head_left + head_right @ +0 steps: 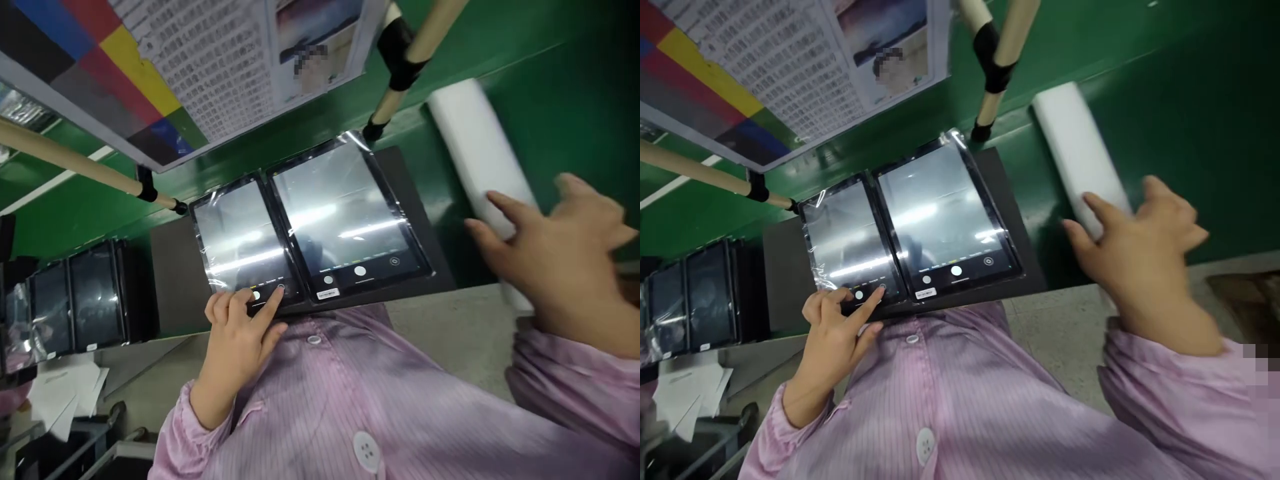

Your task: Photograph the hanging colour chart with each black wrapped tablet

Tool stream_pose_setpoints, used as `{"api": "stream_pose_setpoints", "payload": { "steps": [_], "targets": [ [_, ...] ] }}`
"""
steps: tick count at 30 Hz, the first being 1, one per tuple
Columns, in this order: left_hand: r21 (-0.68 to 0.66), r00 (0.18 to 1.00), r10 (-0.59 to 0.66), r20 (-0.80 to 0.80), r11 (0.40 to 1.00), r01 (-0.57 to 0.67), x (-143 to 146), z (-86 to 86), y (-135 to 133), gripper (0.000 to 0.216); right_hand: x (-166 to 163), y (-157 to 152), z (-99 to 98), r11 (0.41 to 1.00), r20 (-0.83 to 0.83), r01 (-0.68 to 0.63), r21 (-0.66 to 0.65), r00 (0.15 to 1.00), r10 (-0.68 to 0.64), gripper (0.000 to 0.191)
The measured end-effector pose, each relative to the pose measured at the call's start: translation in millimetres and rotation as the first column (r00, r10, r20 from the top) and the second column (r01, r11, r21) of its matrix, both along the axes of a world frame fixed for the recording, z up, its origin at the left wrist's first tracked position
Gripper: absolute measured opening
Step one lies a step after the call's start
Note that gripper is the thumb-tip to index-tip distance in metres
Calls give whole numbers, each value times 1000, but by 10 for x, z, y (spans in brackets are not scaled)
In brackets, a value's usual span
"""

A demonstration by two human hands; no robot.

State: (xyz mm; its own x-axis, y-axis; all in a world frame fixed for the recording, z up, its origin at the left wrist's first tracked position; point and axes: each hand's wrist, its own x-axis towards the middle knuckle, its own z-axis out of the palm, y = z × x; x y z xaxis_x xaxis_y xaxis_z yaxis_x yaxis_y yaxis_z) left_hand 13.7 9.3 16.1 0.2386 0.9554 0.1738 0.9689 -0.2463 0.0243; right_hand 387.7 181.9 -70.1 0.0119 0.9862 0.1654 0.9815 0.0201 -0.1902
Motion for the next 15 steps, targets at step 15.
{"api": "stream_pose_setpoints", "payload": {
  "steps": [15],
  "targets": [
    [-541, -118, 576, 809, 649, -536, -255, 16, -258, 56, -583, -223, 307, 899, -718, -363, -246, 691, 83, 98]
  ]
}}
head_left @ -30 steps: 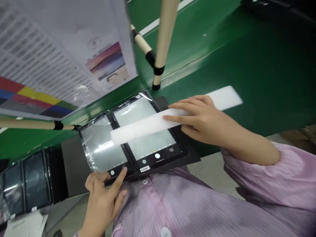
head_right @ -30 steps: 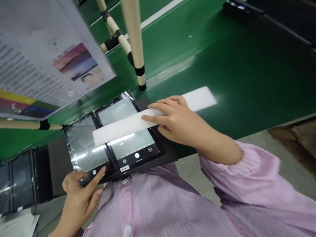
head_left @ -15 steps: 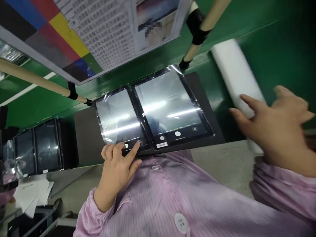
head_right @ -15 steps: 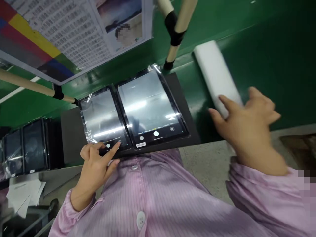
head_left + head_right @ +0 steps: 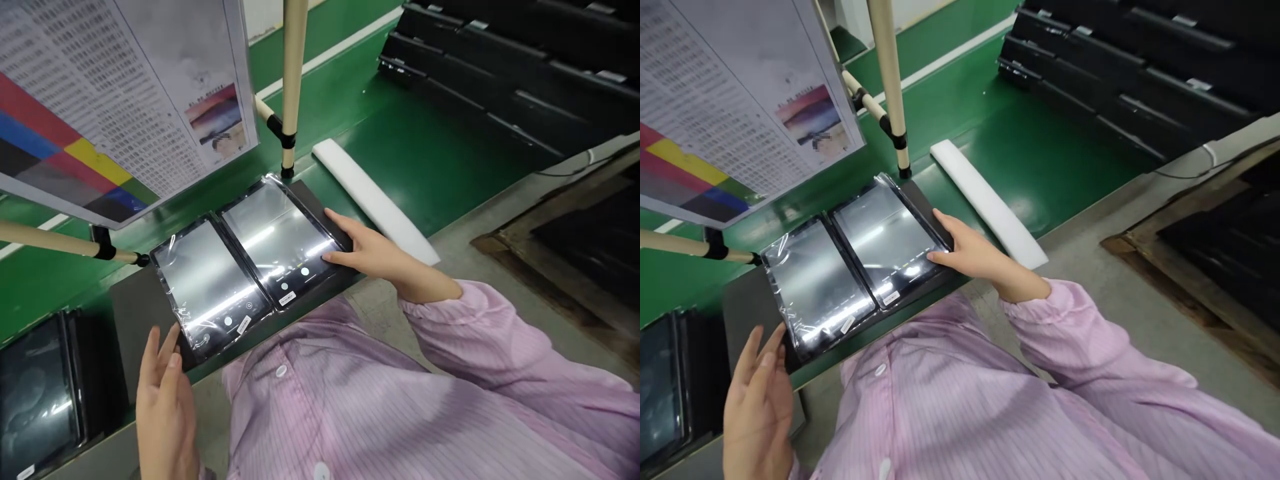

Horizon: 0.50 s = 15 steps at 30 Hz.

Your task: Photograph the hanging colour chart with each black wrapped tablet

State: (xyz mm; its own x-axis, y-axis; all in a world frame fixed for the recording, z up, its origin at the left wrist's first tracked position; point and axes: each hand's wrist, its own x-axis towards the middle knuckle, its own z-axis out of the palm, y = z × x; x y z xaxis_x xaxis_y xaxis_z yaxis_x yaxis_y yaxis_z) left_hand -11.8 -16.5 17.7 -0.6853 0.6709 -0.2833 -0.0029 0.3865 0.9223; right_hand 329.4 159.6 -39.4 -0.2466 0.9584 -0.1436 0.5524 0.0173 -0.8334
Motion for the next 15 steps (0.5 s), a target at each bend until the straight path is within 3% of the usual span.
{"api": "stream_pose_setpoints", "payload": {
  "steps": [3, 5, 9, 12, 14, 15],
  "targets": [
    [156, 969, 136, 206, 973, -170, -39, -29, 118, 46, -38, 19, 35, 995, -142, 46, -84, 988, -58, 90],
    [162, 925, 161, 344, 960, -228, -83, -59, 226, 36, -101, 26, 78, 994, -117, 96, -53, 988, -102, 83],
    [153, 901, 44, 432, 981, -121, -92, -140, 388, 30, -375, -39, 218, 948, 39, 183, 262, 979, -200, 76],
    [251, 954, -144, 264, 965, 77, -128, -239, 349, 39, -680, -158, 360, 889, 51, 42, 457, 996, -73, 69],
    [309, 966, -260, -16, 917, 252, -228, -310, 252, 42, -875, -250, 470, 847, 68, -117, 519, 993, 96, 63],
    [323, 933, -313, -176, 877, 355, -295, -338, 196, 43, -959, -299, 528, 827, 66, -176, 535, 984, 166, 61]
  ]
}}
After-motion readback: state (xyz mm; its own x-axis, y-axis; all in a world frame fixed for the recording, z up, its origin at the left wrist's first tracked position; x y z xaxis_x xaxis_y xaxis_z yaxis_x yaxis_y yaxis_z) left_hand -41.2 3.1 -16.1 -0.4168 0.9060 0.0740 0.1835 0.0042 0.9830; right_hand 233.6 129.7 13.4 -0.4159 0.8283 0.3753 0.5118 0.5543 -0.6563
